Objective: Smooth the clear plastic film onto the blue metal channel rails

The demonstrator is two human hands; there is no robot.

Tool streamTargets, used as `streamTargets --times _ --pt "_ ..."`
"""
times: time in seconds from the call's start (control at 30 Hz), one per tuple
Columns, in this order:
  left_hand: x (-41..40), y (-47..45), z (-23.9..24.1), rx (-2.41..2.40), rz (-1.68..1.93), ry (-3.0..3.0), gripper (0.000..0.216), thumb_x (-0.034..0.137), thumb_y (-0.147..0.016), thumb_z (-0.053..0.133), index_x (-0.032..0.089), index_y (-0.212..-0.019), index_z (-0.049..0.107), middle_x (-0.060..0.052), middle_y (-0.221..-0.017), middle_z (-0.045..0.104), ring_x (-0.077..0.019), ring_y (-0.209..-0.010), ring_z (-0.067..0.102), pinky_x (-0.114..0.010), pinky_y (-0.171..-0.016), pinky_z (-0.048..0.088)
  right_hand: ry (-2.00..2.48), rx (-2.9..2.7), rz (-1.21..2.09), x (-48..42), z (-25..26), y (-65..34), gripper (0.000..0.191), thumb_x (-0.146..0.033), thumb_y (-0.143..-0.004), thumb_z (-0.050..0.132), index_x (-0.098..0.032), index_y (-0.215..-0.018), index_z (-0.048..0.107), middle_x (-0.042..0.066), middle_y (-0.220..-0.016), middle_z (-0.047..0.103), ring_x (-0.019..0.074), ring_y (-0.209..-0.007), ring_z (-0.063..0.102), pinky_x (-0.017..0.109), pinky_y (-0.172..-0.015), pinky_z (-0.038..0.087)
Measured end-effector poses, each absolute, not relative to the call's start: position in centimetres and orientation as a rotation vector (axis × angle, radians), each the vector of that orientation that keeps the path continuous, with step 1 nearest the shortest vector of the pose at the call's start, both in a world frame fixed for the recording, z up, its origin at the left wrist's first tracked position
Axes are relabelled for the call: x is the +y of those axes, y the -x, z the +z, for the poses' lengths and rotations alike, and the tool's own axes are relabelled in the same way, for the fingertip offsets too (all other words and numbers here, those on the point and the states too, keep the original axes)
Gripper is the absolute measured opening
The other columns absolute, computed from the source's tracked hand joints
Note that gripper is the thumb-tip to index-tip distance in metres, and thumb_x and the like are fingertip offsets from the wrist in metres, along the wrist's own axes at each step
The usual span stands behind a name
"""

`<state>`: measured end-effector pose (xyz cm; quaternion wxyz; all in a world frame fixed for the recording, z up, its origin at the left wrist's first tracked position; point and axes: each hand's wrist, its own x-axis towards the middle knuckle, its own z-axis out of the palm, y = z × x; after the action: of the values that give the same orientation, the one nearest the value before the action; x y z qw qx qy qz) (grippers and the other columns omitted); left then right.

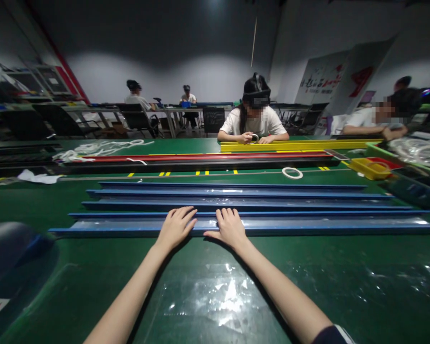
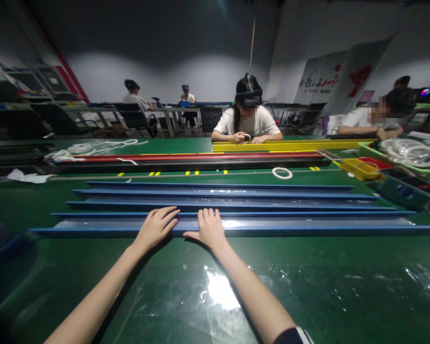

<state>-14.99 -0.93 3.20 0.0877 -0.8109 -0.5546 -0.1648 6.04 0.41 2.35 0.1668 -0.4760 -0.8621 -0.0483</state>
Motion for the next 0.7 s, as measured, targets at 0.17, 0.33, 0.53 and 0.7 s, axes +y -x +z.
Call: streamTargets --times 0.17,0.33,0.53,0.7 --pt "-0.3 9.5 3.3 -1.586 -0.576 2.402 0.036 0.036 -0.09 0.033 0.023 -0.112 0.059 -0.008 -0.116 0.06 -0.0211 -0.11 0.051 -0.041 -0.093 0.035 1.244 -2.459 -0.16 0.0 2.5 -8.2 0.068 -0.063 -0.085 0.025 -0.012 -0.124 0.048 0.015 -0.118 0.053 0.0266 -0.106 0.044 0.04 -0.093 0.03" --pt "-0.1 8.1 3.1 -1.615 -0.558 2.348 0.039 0.038 -0.089 0.035 0.025 -0.12 0.054 -0.009 -0.122 0.056 -0.0232 -0.113 0.049 -0.043 -0.094 0.034 1.418 -2.378 -0.251 0.6 2.3 -13.7 0.06 -0.053 -0.089 0.024 -0.012 -0.124 0.049 0.016 -0.121 0.053 0.0274 -0.112 0.043 0.041 -0.095 0.028" --pt "0.7 8.5 2.7 -1.689 -0.547 2.255 0.045 0.042 -0.087 0.036 0.025 -0.127 0.048 -0.009 -0.131 0.05 -0.0254 -0.123 0.041 -0.047 -0.099 0.029 1.463 -2.396 -0.287 1.9 2.0 -15.9 0.061 -0.053 -0.089 0.024 -0.014 -0.131 0.044 0.015 -0.134 0.045 0.0286 -0.124 0.036 0.043 -0.101 0.023" --pt "1.5 8.7 2.6 -1.703 -0.529 2.253 0.047 0.042 -0.085 0.038 0.026 -0.127 0.048 -0.009 -0.132 0.049 -0.0261 -0.124 0.04 -0.049 -0.1 0.027 1.529 -2.382 -0.212 2.6 2.1 -15.1 0.063 -0.055 -0.089 0.023 -0.015 -0.134 0.041 0.014 -0.138 0.041 0.0276 -0.128 0.032 0.045 -0.104 0.019"
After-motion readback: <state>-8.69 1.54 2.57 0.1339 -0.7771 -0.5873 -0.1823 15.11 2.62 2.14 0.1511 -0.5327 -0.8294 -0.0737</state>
